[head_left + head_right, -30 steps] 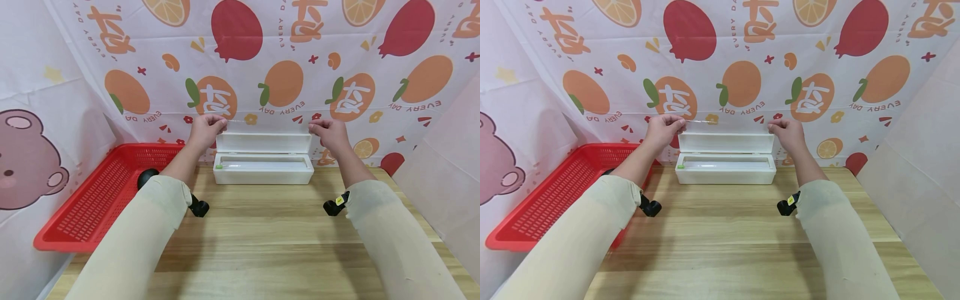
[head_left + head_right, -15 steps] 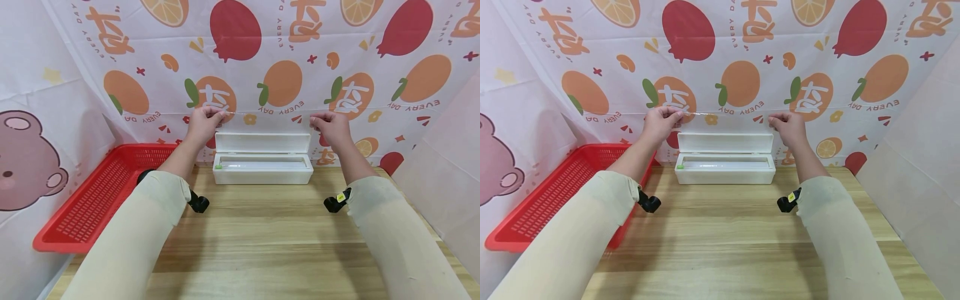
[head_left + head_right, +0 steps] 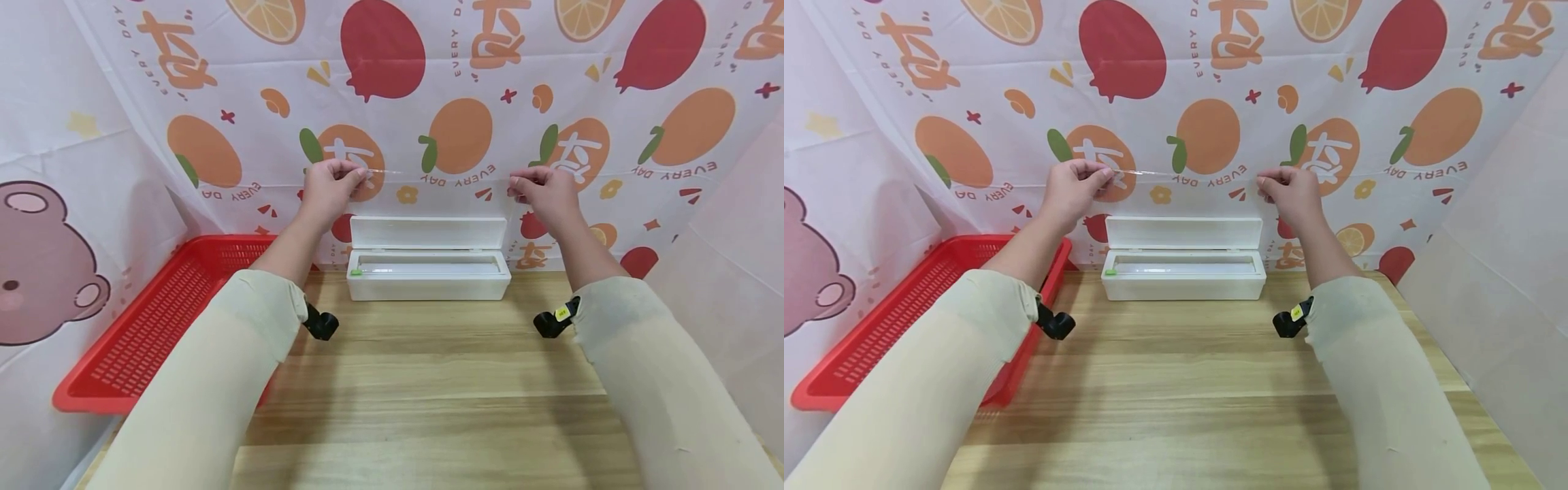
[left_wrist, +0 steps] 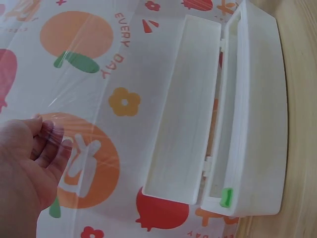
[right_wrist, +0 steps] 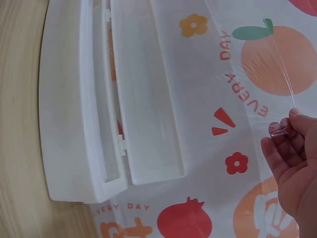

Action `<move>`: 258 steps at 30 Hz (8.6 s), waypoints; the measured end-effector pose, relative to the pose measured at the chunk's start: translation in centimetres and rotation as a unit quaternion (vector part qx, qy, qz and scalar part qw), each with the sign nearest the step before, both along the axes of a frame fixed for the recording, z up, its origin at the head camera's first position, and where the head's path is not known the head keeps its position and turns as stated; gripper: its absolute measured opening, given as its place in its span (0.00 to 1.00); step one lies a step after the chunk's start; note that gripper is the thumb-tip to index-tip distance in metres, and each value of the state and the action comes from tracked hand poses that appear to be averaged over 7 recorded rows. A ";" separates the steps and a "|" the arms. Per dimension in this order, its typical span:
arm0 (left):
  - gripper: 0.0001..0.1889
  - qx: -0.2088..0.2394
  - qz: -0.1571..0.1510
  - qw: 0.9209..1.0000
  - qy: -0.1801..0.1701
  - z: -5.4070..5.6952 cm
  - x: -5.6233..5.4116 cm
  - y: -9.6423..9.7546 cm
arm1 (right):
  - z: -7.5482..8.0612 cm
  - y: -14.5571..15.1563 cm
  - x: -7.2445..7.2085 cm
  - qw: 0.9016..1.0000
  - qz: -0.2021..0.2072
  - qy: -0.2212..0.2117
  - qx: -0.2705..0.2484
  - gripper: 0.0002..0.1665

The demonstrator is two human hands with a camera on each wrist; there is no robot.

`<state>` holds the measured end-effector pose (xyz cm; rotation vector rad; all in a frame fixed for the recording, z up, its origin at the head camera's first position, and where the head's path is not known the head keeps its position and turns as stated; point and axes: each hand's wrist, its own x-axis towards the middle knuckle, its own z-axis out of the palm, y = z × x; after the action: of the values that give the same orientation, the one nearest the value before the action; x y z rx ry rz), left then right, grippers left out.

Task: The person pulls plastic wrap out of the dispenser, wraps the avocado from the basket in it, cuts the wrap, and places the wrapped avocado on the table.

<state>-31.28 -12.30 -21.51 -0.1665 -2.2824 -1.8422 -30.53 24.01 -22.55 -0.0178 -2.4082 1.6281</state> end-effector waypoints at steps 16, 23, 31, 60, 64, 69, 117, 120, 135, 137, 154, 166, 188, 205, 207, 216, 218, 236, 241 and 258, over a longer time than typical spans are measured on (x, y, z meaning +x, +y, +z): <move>0.13 0.024 0.001 1.000 0.006 2.7 0.1 -0.3 | 3.1 -0.7 0.2 1.000 -0.015 0.007 -0.003 0.24; 0.15 0.012 0.012 1.000 0.018 3.8 0.1 -0.3 | 4.4 -0.8 0.3 1.000 -0.021 0.018 -0.012 0.23; 0.15 0.019 0.011 0.999 0.023 5.1 0.3 -0.1 | 5.7 -0.7 0.4 0.998 -0.010 0.039 -0.048 0.23; 0.13 0.093 0.020 0.993 0.064 9.6 1.2 0.6 | 10.1 -0.9 1.5 0.992 -0.027 0.083 -0.091 0.24; 0.12 0.108 0.021 0.992 0.068 10.0 1.6 0.8 | 10.4 -1.1 1.8 0.989 -0.027 0.105 -0.097 0.21; 0.11 0.116 0.028 0.990 0.078 10.2 2.3 1.0 | 10.4 -1.6 2.3 0.985 -0.029 0.145 -0.090 0.18; 0.12 0.135 -0.100 0.982 0.091 8.8 8.6 1.5 | 6.4 3.6 9.9 0.944 0.133 0.178 -0.244 0.20; 0.11 0.115 -0.118 0.981 0.103 7.6 10.1 1.4 | 5.4 4.4 10.9 0.933 0.186 0.178 -0.251 0.16; 0.07 -0.054 -0.129 0.989 0.038 -4.2 18.5 0.2 | -5.3 4.4 15.3 0.921 0.389 0.016 0.036 0.10; 0.06 -0.091 -0.157 0.983 0.003 -6.1 18.8 -0.2 | -7.7 3.8 15.3 0.917 0.394 -0.024 0.057 0.08; 0.05 -0.184 -0.312 0.920 -0.151 -15.5 21.6 -3.0 | -18.4 0.5 18.4 0.883 0.435 -0.165 0.063 0.06; 0.03 -0.216 -0.353 0.898 -0.149 -15.7 21.6 -3.6 | -18.6 0.6 19.6 0.856 0.477 -0.181 0.086 0.06; 0.22 -0.131 -0.310 0.926 -0.170 -17.5 20.9 -5.3 | -18.4 1.1 19.9 0.890 0.413 -0.156 0.117 0.07; 0.37 -0.428 -0.200 0.882 0.009 -18.8 18.3 -0.8 | -19.5 0.3 16.9 0.931 0.243 -0.048 0.267 0.14; 0.37 -0.433 -0.199 0.879 0.004 -19.1 17.9 -0.7 | -19.6 0.3 16.5 0.929 0.233 -0.049 0.284 0.17; 0.50 -0.421 -0.217 0.881 -0.015 -18.6 17.8 -1.3 | -19.1 0.5 16.9 0.930 0.212 -0.049 0.296 0.12; 0.52 -0.419 -0.225 0.880 -0.018 -18.2 18.4 -1.7 | -18.8 0.7 17.9 0.932 0.219 -0.066 0.283 0.10; 0.47 -0.470 -0.207 0.858 0.000 -16.4 21.5 -3.7 | -19.0 0.5 22.1 0.895 0.271 -0.094 0.341 0.18; 0.39 -0.453 -0.195 0.870 0.010 -11.1 21.7 -4.8 | -19.0 0.5 22.5 0.899 0.264 -0.093 0.338 0.18; 0.26 -0.557 -0.146 0.814 -0.072 -1.9 9.4 -14.2 | -19.2 0.4 23.1 0.919 0.234 -0.076 0.308 0.15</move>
<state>-21.86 -26.46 -23.45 -0.5713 -3.2680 -0.3229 -7.39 24.43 -41.79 0.5994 -3.1122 0.9452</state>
